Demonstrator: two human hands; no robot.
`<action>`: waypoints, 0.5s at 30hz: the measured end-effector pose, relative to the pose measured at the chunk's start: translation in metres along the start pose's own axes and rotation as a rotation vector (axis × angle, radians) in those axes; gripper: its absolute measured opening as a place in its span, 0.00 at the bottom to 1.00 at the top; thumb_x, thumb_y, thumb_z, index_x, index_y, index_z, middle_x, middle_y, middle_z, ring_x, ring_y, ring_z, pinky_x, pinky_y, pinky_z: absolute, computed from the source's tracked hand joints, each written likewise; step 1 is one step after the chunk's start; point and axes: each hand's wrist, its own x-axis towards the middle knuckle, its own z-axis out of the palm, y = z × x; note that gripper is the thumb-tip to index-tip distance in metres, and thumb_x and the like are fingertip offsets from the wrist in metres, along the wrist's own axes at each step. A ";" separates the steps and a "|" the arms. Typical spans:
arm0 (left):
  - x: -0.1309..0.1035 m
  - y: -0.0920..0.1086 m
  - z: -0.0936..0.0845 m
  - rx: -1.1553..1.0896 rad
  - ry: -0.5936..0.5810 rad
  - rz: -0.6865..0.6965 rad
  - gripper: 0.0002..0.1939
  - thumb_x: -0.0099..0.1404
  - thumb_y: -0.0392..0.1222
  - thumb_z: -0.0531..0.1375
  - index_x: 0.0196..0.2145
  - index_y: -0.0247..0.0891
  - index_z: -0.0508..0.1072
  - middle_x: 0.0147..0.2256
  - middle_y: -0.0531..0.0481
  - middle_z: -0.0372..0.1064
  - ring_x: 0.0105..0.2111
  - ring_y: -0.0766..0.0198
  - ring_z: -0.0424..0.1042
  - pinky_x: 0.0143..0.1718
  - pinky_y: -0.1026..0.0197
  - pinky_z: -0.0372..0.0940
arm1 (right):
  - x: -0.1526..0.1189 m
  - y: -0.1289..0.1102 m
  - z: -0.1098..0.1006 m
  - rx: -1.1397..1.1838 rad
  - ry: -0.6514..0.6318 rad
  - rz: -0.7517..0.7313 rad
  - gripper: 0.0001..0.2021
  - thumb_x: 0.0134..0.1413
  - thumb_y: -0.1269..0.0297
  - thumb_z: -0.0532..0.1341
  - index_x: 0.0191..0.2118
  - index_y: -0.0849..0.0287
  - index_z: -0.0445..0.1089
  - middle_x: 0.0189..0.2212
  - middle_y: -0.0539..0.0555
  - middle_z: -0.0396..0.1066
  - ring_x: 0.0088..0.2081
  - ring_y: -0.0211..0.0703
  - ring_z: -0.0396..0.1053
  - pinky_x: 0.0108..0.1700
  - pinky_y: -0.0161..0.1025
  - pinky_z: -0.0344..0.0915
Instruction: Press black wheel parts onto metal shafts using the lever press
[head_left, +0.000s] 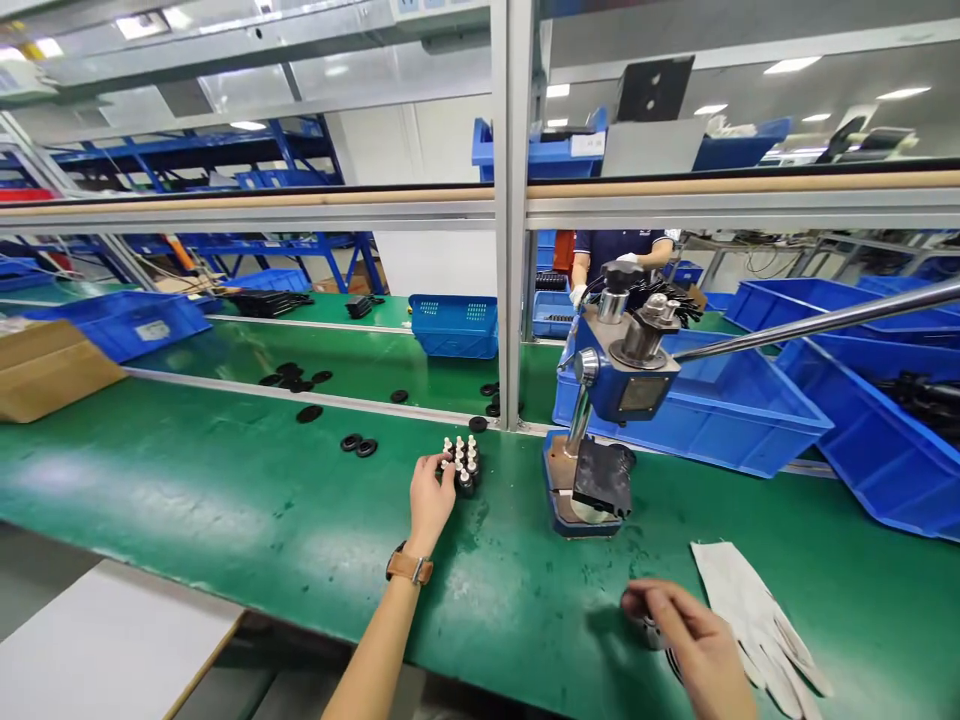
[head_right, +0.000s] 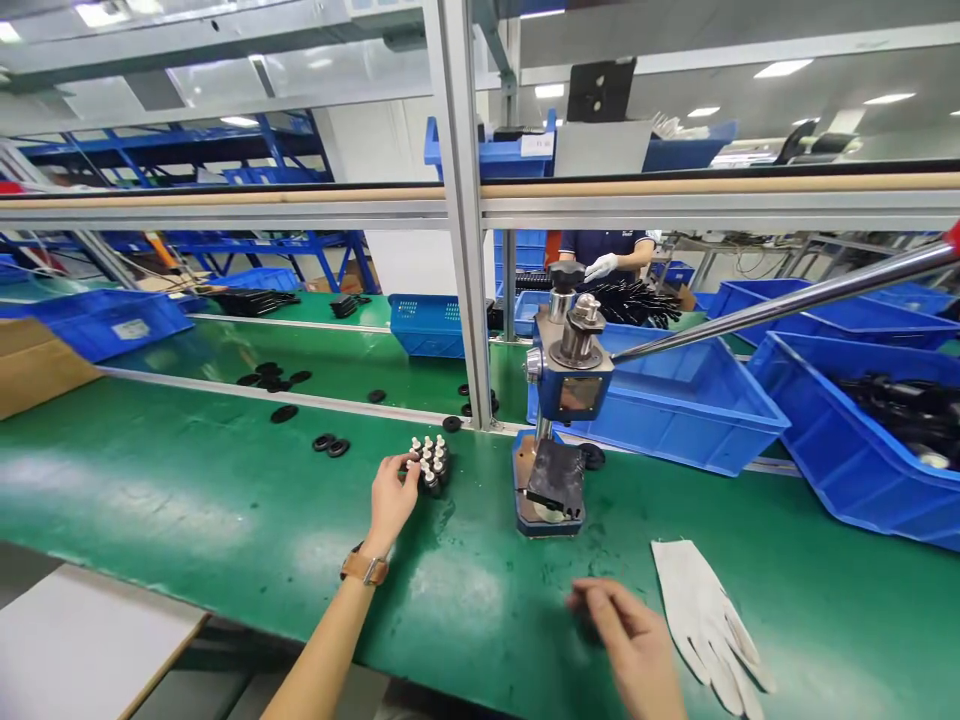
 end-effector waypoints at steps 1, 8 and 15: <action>0.002 -0.002 0.000 0.007 -0.016 0.010 0.11 0.64 0.46 0.57 0.37 0.39 0.76 0.39 0.42 0.72 0.39 0.52 0.74 0.46 0.48 0.71 | -0.004 -0.001 0.018 0.020 -0.057 -0.028 0.25 0.55 0.37 0.65 0.38 0.56 0.83 0.33 0.60 0.82 0.36 0.55 0.81 0.41 0.44 0.79; -0.004 -0.002 -0.021 0.037 -0.111 0.100 0.13 0.67 0.49 0.57 0.36 0.40 0.79 0.36 0.44 0.74 0.36 0.54 0.76 0.42 0.52 0.72 | 0.024 -0.028 0.132 -0.171 -0.342 -0.336 0.17 0.66 0.55 0.59 0.52 0.59 0.77 0.38 0.57 0.81 0.38 0.47 0.79 0.43 0.42 0.76; 0.017 0.015 -0.016 0.111 -0.157 0.378 0.16 0.71 0.42 0.55 0.50 0.38 0.78 0.57 0.38 0.74 0.63 0.46 0.66 0.65 0.40 0.62 | 0.099 -0.052 0.221 -0.514 -0.203 -0.460 0.14 0.66 0.70 0.57 0.54 0.61 0.71 0.45 0.60 0.76 0.41 0.46 0.76 0.45 0.40 0.69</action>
